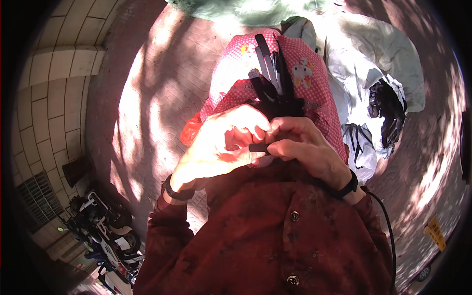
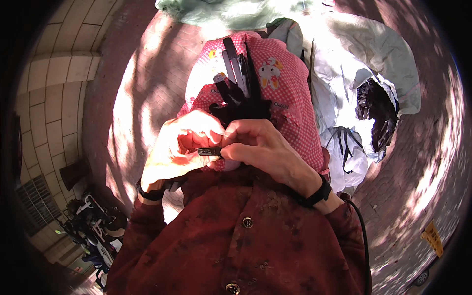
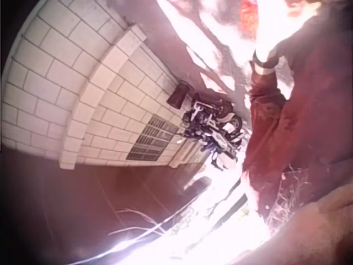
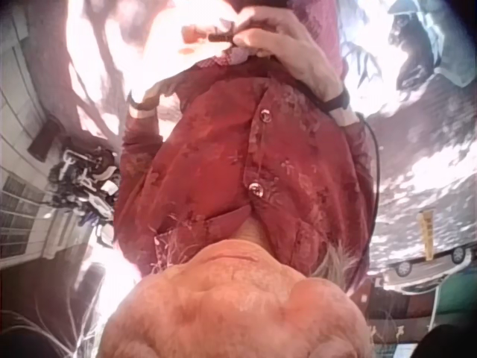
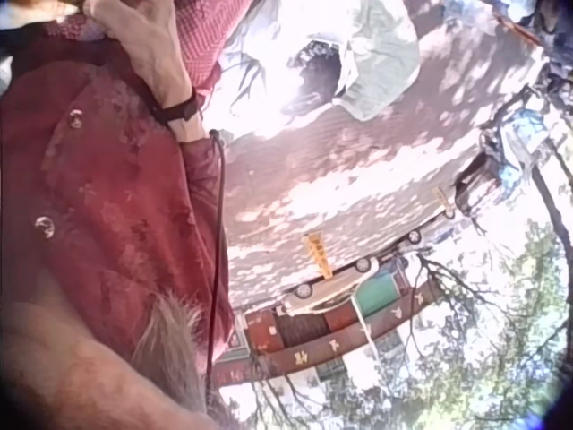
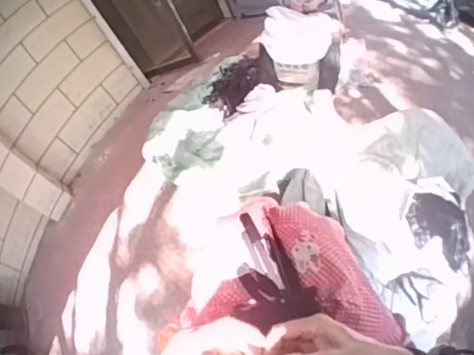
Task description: The person threads a black strap through a small plastic buckle by hand, then reaches into a white bag to retrieve another strap and repeats the process.
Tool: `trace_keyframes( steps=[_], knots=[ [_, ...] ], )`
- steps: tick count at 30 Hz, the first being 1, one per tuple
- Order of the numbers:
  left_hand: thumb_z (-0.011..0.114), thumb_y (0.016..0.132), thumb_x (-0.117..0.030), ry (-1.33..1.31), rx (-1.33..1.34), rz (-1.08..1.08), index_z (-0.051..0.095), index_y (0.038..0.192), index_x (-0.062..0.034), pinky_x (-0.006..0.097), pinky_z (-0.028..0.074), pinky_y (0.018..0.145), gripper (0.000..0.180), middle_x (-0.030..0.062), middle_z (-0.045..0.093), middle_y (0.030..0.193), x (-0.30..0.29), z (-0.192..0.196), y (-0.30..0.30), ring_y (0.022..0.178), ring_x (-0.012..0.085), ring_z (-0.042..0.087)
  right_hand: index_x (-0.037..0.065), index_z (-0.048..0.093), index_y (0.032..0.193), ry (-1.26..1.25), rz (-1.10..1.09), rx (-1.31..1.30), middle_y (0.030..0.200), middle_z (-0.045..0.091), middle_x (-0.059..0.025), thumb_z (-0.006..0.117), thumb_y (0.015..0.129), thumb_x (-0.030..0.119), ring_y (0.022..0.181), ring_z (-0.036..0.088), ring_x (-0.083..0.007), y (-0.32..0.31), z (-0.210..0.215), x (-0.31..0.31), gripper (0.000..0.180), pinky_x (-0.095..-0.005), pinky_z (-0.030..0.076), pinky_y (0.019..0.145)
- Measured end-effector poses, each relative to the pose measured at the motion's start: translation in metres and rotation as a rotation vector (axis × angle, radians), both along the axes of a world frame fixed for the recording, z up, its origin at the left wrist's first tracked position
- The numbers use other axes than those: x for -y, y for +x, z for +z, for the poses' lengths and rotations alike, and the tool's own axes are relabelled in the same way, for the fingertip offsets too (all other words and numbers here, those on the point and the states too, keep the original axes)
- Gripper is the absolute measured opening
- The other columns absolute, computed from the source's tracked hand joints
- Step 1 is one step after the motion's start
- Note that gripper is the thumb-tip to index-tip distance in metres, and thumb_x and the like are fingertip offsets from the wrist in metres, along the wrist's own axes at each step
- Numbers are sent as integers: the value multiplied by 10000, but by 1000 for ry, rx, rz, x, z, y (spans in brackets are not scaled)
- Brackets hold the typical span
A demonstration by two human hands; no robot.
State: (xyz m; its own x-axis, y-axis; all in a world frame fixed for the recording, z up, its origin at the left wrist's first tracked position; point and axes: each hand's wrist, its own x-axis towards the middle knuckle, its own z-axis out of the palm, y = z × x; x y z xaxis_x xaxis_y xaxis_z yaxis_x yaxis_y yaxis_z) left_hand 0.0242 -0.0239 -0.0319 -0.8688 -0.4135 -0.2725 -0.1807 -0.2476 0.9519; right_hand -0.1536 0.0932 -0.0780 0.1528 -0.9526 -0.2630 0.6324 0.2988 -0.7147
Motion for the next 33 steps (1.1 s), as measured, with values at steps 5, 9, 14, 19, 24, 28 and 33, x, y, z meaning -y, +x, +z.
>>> trace_keyframes(
  steps=[5, 9, 14, 19, 24, 28, 33],
  knots=[
    [625, 835, 31, -153, 43, -137, 582, 1037, -9, 254, 489, 695, 210, 59, 582, 985, 3, 8, -6, 801, 105, 569, -15, 614, 852, -9, 57, -155, 771, 584, 23, 645, 813, 48, 702, 509, -32, 1, -12, -3, 80, -218, 407, 603],
    [605, 833, 37, -154, 128, -176, 580, 1049, -18, 236, 468, 678, 224, 54, 572, 964, 2, 11, -6, 804, 89, 541, -23, 580, 801, -49, -4, -242, 707, 542, 21, 639, 774, 49, 680, 475, -32, 10, -9, -4, 96, -229, 389, 588],
    [634, 868, -10, 63, 252, -92, 555, 1070, -14, 239, 490, 677, 217, 50, 585, 935, -3, -1, -2, 750, 81, 575, -33, 568, 787, -18, -29, -329, 690, 530, 15, 604, 758, 42, 701, 464, -28, 6, -1, -8, 88, -230, 374, 578],
    [605, 909, -15, 55, 244, -69, 560, 1148, -2, 249, 506, 666, 244, 54, 605, 905, -11, -17, 13, 732, 86, 599, -42, 577, 790, -45, -74, -408, 687, 555, -12, 618, 738, 55, 689, 481, -45, 8, -9, -11, 118, -238, 387, 579],
    [589, 899, 14, -65, 345, -116, 624, 1019, 25, 217, 498, 584, 125, 63, 636, 827, -4, -9, 4, 602, 78, 573, -46, 590, 796, -107, -106, -564, 674, 579, -32, 631, 723, 69, 664, 506, -61, 8, -10, -12, 142, -247, 404, 581],
    [606, 917, -44, -39, 349, -202, 637, 1086, 7, 247, 503, 649, 179, 64, 641, 879, 2, -5, 3, 722, 93, 605, -44, 601, 810, -74, -94, -521, 671, 586, -22, 628, 735, 52, 654, 514, -52, 9, -9, -13, 124, -240, 418, 588],
    [617, 900, -40, -67, 374, -184, 655, 1054, -2, 241, 488, 609, 163, 49, 664, 800, 2, -2, 2, 686, 82, 593, -35, 612, 829, -30, -68, -394, 692, 596, -3, 620, 755, 29, 672, 513, -32, 7, -9, -12, 99, -224, 425, 605]
  ],
)
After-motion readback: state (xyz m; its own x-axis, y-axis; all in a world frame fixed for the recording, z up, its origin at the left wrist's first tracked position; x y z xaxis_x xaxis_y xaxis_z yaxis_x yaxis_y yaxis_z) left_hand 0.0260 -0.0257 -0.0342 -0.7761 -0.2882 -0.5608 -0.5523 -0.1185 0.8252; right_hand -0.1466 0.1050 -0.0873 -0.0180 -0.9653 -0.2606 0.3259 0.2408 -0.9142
